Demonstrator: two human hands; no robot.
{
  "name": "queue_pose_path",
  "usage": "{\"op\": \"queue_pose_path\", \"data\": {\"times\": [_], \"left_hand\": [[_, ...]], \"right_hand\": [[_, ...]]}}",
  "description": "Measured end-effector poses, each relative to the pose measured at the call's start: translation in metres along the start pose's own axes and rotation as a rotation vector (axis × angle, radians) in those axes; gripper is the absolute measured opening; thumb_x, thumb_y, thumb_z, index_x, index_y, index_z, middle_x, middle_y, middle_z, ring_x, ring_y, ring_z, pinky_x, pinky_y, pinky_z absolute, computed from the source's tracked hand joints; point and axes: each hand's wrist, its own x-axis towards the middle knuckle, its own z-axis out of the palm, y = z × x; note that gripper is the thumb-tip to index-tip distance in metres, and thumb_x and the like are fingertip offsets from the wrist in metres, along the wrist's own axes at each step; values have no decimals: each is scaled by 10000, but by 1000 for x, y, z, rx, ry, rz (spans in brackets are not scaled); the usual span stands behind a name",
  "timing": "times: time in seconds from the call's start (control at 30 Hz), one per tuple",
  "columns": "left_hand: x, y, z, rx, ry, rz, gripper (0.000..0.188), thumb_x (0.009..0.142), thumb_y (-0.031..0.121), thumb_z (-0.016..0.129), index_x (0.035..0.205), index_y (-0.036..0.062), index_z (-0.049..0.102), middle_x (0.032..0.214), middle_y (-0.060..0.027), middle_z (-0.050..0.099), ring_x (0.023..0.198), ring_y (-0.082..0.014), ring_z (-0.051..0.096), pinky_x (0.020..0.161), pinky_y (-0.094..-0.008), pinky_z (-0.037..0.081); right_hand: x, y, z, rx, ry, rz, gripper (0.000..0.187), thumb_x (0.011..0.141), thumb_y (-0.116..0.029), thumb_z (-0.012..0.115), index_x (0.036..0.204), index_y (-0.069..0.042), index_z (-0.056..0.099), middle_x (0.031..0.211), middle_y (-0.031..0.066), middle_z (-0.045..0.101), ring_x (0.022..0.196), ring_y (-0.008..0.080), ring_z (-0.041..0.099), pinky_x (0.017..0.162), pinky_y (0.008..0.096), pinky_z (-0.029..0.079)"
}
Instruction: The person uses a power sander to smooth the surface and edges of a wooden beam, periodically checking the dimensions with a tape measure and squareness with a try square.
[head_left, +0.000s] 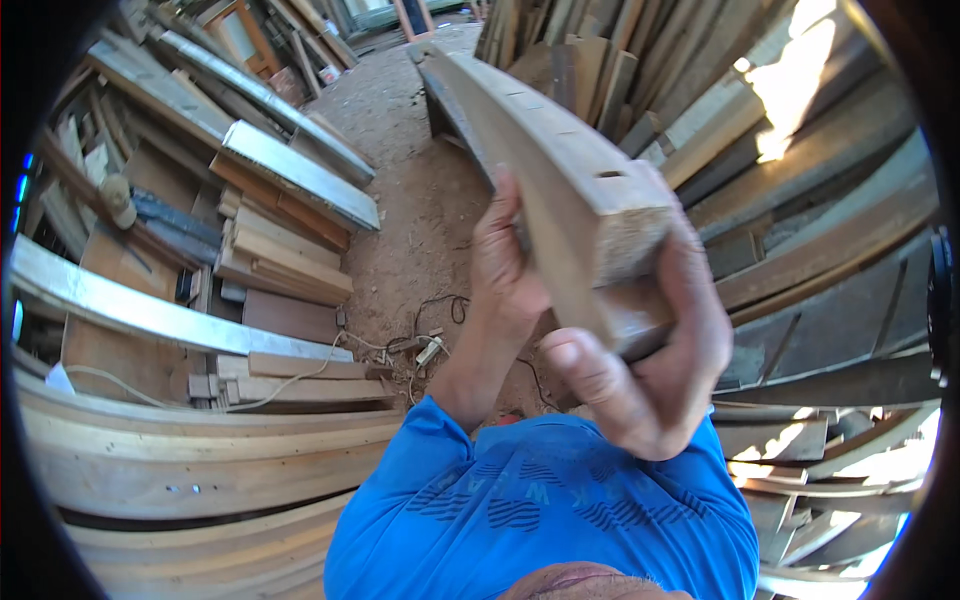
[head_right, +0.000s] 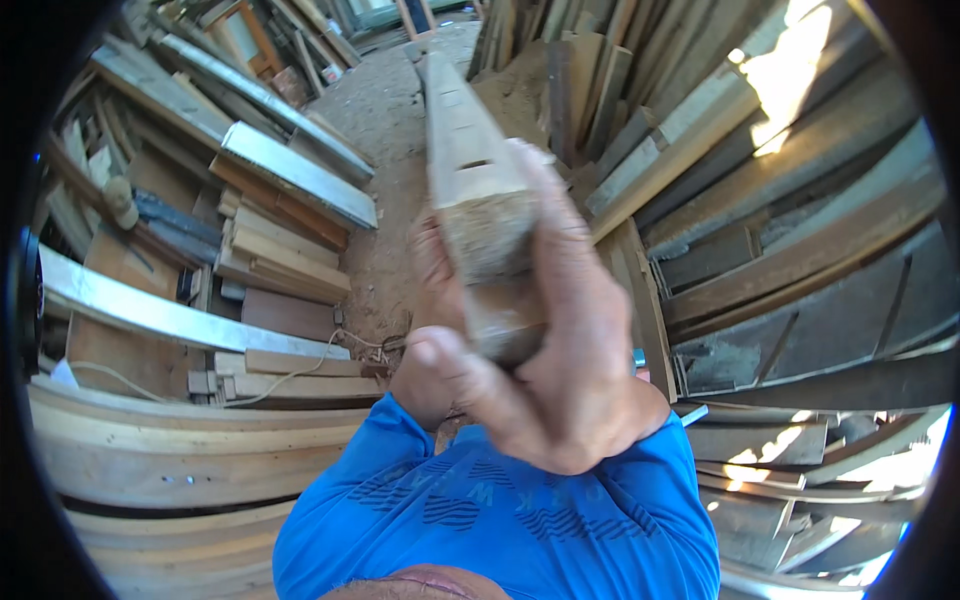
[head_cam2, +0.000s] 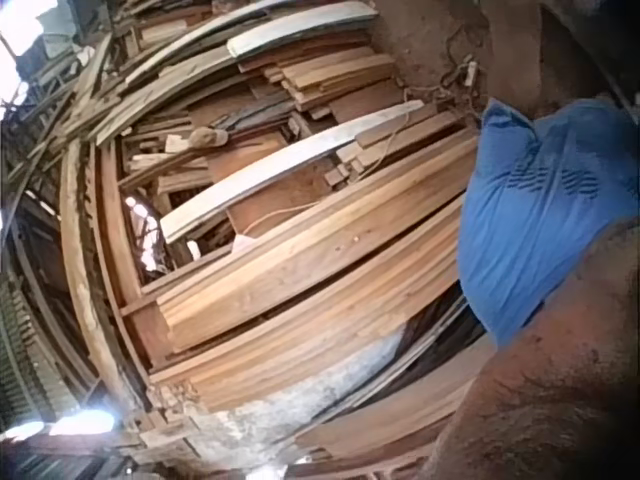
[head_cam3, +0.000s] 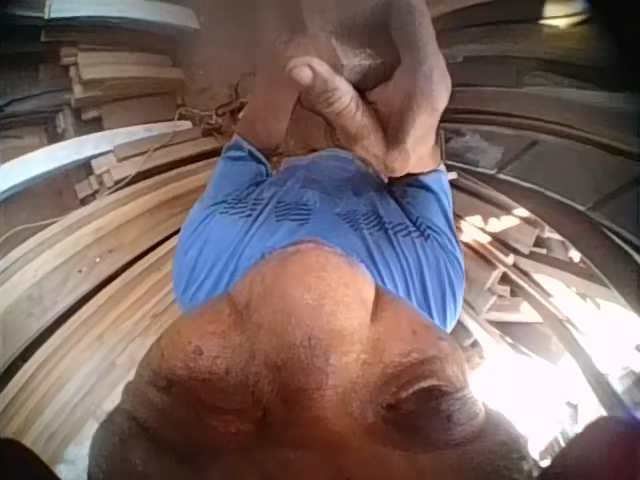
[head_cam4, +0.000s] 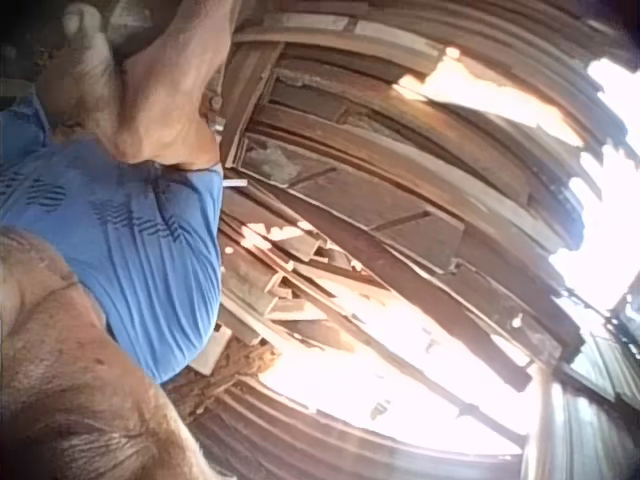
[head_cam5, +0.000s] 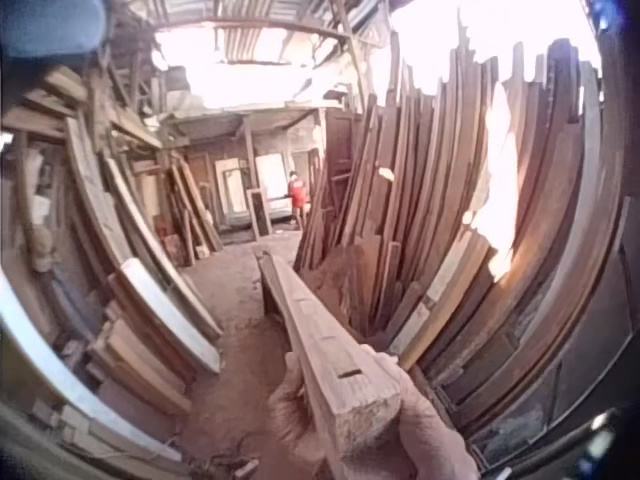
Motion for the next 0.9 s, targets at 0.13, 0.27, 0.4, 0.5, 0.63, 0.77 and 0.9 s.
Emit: {"op": "queue_pose_path", "data": {"times": [0.13,0.27,0.4,0.5,0.63,0.77,0.9], "left_hand": [[7,4,11,-114,-133,-137,582,925,418,697,1371,70,556,1341,-153,630,1265,-325,583,1108,-537,435],[14,0,18,-109,-101,-117,588,927,421,690,1379,74,544,1343,-154,625,1270,-323,578,1100,-548,437],[15,1,17,-108,-104,-129,592,927,426,685,1378,71,540,1338,-158,624,1268,-328,577,1095,-560,436],[15,1,16,-115,-89,-128,594,927,424,685,1377,66,539,1344,-164,620,1271,-336,574,1101,-563,429],[15,-1,8,-157,-151,-167,620,939,437,665,1405,59,512,1369,-190,597,1289,-358,558,1121,-580,405],[-9,-1,-21,-144,-46,-175,657,955,515,587,1388,24,537,1351,-262,569,1313,-416,516,1143,-628,355],[-28,-36,-58,-33,48,-265,665,926,655,551,1267,89,626,1160,-201,681,1059,-366,679,950,-595,526]], "right_hand": [[6,-7,5,-16,224,108,1075,696,-538,847,1413,146,430,1343,218,564,1275,302,534,1109,394,367],[12,-11,7,-59,290,138,1054,662,-572,850,1384,113,503,1276,179,608,1210,272,573,1066,381,406],[13,-13,4,-89,279,158,1039,660,-575,850,1373,104,519,1251,166,619,1181,258,582,1047,371,417],[12,-13,2,-98,259,159,1036,666,-564,849,1376,111,511,1257,174,614,1189,258,576,1054,369,409],[8,-10,3,-64,274,106,1051,695,-573,833,1394,128,477,1303,198,589,1234,272,554,1080,378,387],[-33,12,-8,-27,-37,75,1020,868,-378,772,1468,218,201,1476,379,370,1384,433,419,1159,496,298],[-114,46,-32,-256,-174,69,1076,840,-377,792,1504,185,158,1522,392,297,1425,491,348,1178,551,253]]}}
